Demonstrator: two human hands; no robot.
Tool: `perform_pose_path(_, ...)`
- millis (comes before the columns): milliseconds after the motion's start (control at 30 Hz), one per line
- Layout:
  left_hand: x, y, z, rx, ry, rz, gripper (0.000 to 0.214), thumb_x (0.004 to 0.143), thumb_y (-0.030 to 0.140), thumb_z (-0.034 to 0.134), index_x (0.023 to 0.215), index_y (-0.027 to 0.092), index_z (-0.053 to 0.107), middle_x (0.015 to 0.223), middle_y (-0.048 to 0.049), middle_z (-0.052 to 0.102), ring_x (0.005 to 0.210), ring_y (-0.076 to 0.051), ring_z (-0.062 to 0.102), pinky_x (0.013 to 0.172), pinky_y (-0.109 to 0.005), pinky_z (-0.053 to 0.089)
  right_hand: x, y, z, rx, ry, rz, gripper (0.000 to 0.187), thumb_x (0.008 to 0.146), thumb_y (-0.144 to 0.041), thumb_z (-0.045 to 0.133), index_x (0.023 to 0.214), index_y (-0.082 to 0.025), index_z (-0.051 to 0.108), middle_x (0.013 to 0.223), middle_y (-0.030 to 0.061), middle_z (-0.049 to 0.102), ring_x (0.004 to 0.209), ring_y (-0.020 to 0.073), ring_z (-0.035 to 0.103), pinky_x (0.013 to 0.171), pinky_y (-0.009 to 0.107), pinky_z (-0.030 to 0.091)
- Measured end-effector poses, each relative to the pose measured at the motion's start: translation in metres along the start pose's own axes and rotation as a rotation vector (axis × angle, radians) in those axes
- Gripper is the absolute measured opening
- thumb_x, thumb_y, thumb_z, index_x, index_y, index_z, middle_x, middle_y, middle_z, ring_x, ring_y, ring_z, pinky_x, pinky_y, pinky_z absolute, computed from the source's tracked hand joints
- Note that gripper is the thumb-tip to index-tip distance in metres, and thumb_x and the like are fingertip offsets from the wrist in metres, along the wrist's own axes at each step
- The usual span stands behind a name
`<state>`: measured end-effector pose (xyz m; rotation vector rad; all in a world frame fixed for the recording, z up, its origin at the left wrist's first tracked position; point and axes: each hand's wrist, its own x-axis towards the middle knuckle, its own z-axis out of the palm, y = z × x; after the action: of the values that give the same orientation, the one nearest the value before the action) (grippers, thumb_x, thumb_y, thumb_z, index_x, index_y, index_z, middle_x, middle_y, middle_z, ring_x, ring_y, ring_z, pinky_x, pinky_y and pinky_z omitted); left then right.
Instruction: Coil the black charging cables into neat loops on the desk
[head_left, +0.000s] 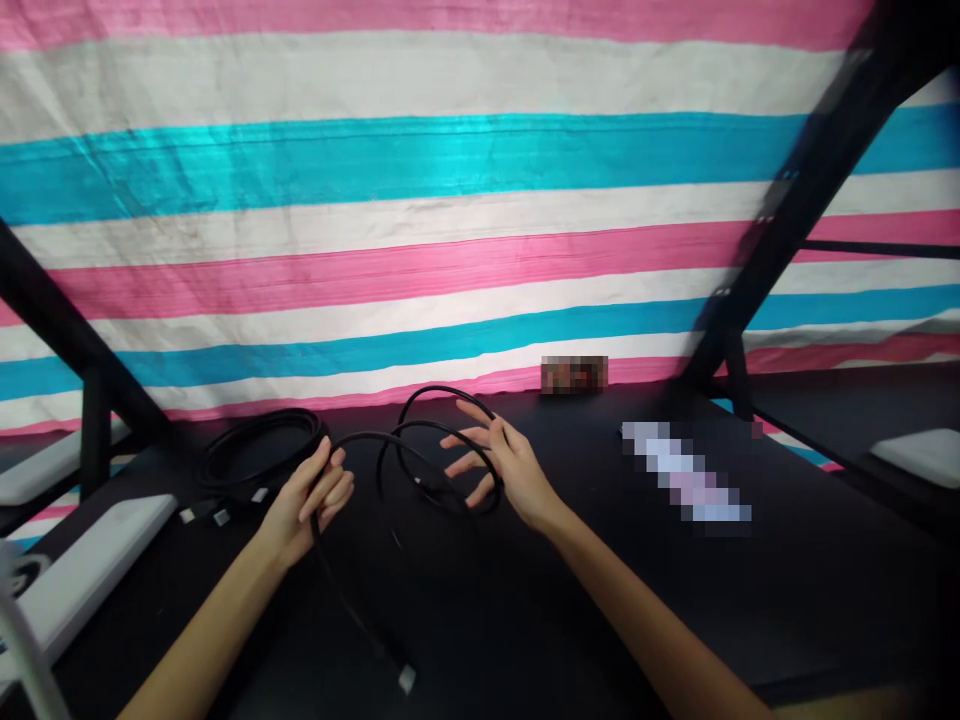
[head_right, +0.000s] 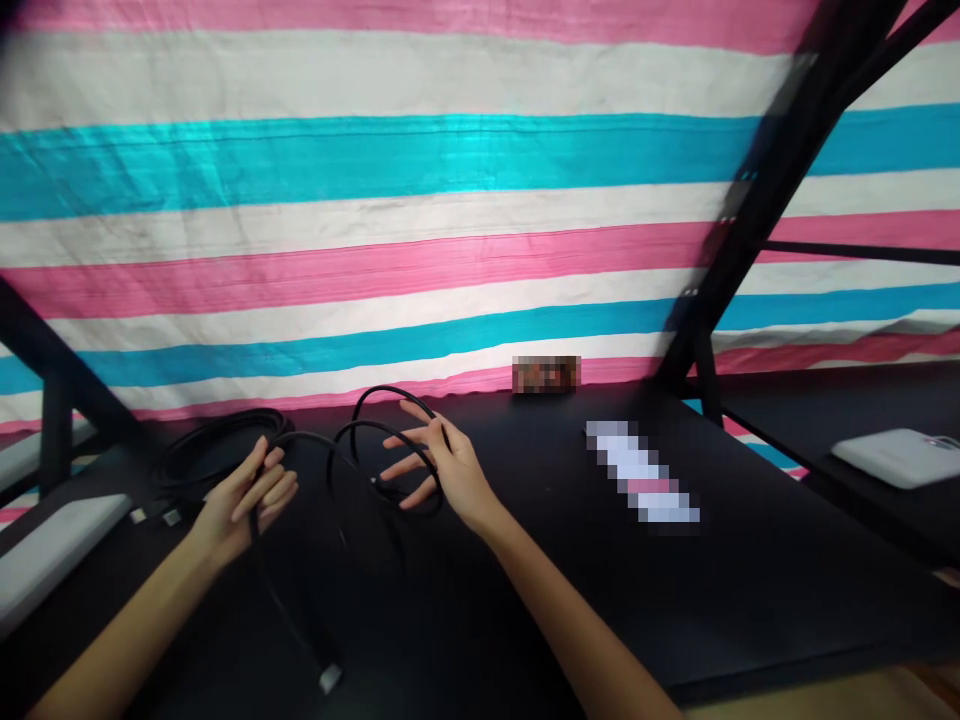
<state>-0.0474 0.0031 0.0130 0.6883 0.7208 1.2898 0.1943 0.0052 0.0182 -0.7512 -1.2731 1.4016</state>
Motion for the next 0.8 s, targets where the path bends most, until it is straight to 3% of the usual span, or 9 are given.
perform_pose_path(133, 0.0, 0.001, 0.0, 0.005, -0.007, 0.052, 0.039, 0.092, 0.033, 0.045, 0.06, 0.015, 0.058, 0.026, 0.0077, 0.024, 0.03, -0.006, 0.021, 0.035, -0.016, 0.024, -0.003, -0.005, 0.002, -0.061, -0.167, 0.13, 0.052, 0.088, -0.053, 0.041, 0.131, -0.024, 0.046, 0.079, 0.0058, 0.069, 0.04, 0.0097, 0.06, 0.023, 0.011, 0.024)
perform_pose_path(233, 0.002, 0.012, -0.008, -0.049, -0.013, 0.102, 0.045, 0.095, 0.034, 0.037, 0.06, 0.015, 0.06, 0.026, 0.0068, 0.024, 0.03, -0.006, 0.024, 0.037, -0.016, 0.028, -0.002, -0.009, -0.005, -0.139, -0.119, 0.089, 0.048, 0.085, -0.049, 0.051, 0.122, -0.018, 0.055, 0.062, 0.0009, 0.065, 0.028, 0.0048, 0.047, 0.025, 0.012, 0.016)
perform_pose_path(333, 0.005, 0.028, -0.021, -0.235, -0.028, 0.204, 0.051, 0.096, 0.038, 0.03, 0.061, 0.017, 0.06, 0.026, 0.006, 0.026, 0.03, -0.006, 0.028, 0.036, -0.017, 0.028, 0.004, -0.012, -0.018, -0.143, 0.093, -0.011, 0.045, 0.085, -0.049, 0.052, 0.113, -0.015, 0.058, 0.06, -0.0009, 0.062, 0.029, 0.004, 0.044, 0.026, 0.012, 0.019)
perform_pose_path(500, 0.01, 0.051, -0.045, -0.449, -0.07, 0.338, 0.051, 0.096, 0.044, 0.029, 0.065, 0.018, 0.061, 0.028, 0.0082, 0.013, 0.028, -0.006, 0.025, 0.032, -0.017, 0.024, 0.013, -0.013, -0.04, -0.204, 0.387, -0.204, 0.044, 0.083, -0.054, 0.05, 0.097, -0.015, 0.061, 0.073, 0.0021, 0.064, 0.048, 0.0097, 0.061, 0.035, 0.016, 0.045)
perform_pose_path(600, 0.012, 0.063, -0.058, -0.471, -0.101, 0.395, 0.057, 0.095, 0.048, 0.026, 0.063, 0.016, 0.061, 0.032, 0.0087, 0.003, 0.026, -0.006, 0.017, 0.03, -0.019, 0.021, 0.015, -0.019, -0.049, -0.253, 0.555, -0.371, 0.04, 0.084, -0.052, 0.05, 0.096, -0.016, 0.062, 0.075, 0.0005, 0.063, 0.052, 0.0099, 0.063, 0.037, 0.017, 0.048)
perform_pose_path(800, 0.01, 0.079, -0.072, -0.471, -0.064, 0.469, 0.058, 0.094, 0.049, 0.025, 0.062, 0.016, 0.06, 0.036, 0.0085, -0.002, 0.028, -0.006, 0.013, 0.031, -0.02, 0.019, 0.009, -0.042, -0.061, -0.202, 1.05, -0.746, 0.029, 0.083, -0.042, 0.055, 0.075, -0.015, 0.061, 0.06, -0.0038, 0.053, 0.048, 0.0097, 0.06, 0.041, 0.02, 0.051)
